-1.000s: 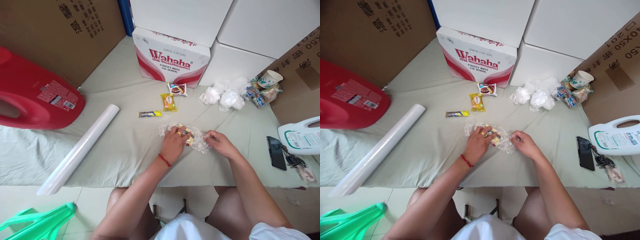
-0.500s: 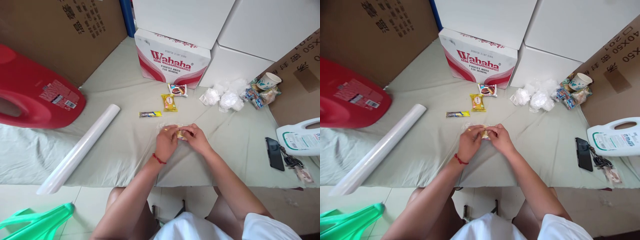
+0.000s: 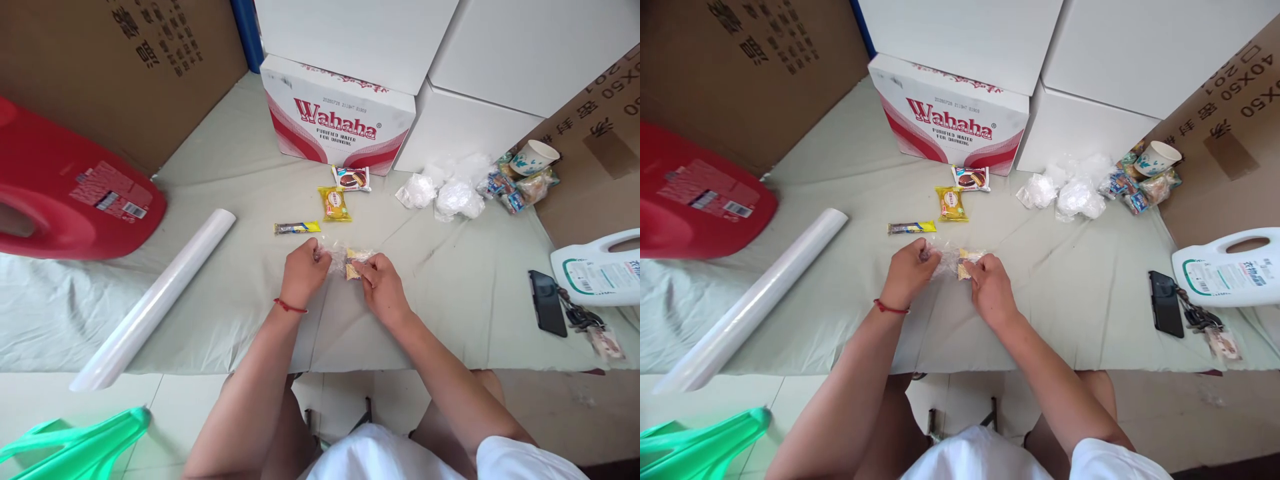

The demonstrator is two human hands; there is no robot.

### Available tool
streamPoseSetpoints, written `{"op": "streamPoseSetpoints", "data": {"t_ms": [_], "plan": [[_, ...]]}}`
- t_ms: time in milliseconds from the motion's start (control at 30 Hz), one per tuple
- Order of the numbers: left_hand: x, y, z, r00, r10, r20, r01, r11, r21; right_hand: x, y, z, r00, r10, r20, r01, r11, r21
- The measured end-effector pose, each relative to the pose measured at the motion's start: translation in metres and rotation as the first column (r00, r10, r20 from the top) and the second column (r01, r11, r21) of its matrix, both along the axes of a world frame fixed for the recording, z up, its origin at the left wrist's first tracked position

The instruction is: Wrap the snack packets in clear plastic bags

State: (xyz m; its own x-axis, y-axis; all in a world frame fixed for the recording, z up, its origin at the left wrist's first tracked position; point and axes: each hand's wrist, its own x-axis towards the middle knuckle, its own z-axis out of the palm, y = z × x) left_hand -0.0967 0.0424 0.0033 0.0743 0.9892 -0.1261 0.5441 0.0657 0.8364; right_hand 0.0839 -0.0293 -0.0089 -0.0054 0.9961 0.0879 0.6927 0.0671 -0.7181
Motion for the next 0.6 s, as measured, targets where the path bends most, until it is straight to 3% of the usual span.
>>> {"op": "streamPoseSetpoints", "data": {"t_ms": [33,133,167,233,333,433,533,600], "plan": [[0.0,0.001,0.003,0.984,-0.003,0.178,0.013,0.998,-0.057,-0.002,0.0,0.0,1.0,0.003,0.016,-0.003,1.0,0.003],[0.009,-0.002,0.01,0.813,-0.012,0.581,0.121,0.981,-0.15,-0.005,0.001,0.002,0.997,0.037,0.067,-0.038,0.999,0.02],[0.014,-0.005,0.011,0.777,-0.035,0.629,0.16,0.976,-0.144,-0.005,0.001,0.004,0.995,0.052,0.084,-0.054,0.998,0.025],[0.025,-0.012,0.012,0.77,-0.134,0.624,0.23,0.97,-0.075,-0.003,-0.001,0.008,0.993,0.078,0.092,-0.082,0.996,0.037],[0.038,-0.025,0.01,0.836,-0.339,0.432,0.321,0.94,0.116,0.008,-0.008,0.016,0.992,0.118,-0.042,-0.116,0.992,0.044],[0.047,-0.037,0.002,0.888,-0.457,0.053,0.429,0.865,0.261,0.026,-0.02,0.018,0.937,0.085,-0.338,-0.111,0.992,-0.059],[0.054,-0.047,-0.006,0.835,-0.442,-0.328,0.535,0.79,0.298,0.047,-0.029,0.016,0.876,-0.187,-0.445,0.132,0.979,-0.153],[0.058,-0.052,-0.01,0.784,-0.413,-0.463,0.58,0.754,0.309,0.058,-0.031,0.015,0.889,-0.295,-0.349,0.297,0.954,-0.049]]}}
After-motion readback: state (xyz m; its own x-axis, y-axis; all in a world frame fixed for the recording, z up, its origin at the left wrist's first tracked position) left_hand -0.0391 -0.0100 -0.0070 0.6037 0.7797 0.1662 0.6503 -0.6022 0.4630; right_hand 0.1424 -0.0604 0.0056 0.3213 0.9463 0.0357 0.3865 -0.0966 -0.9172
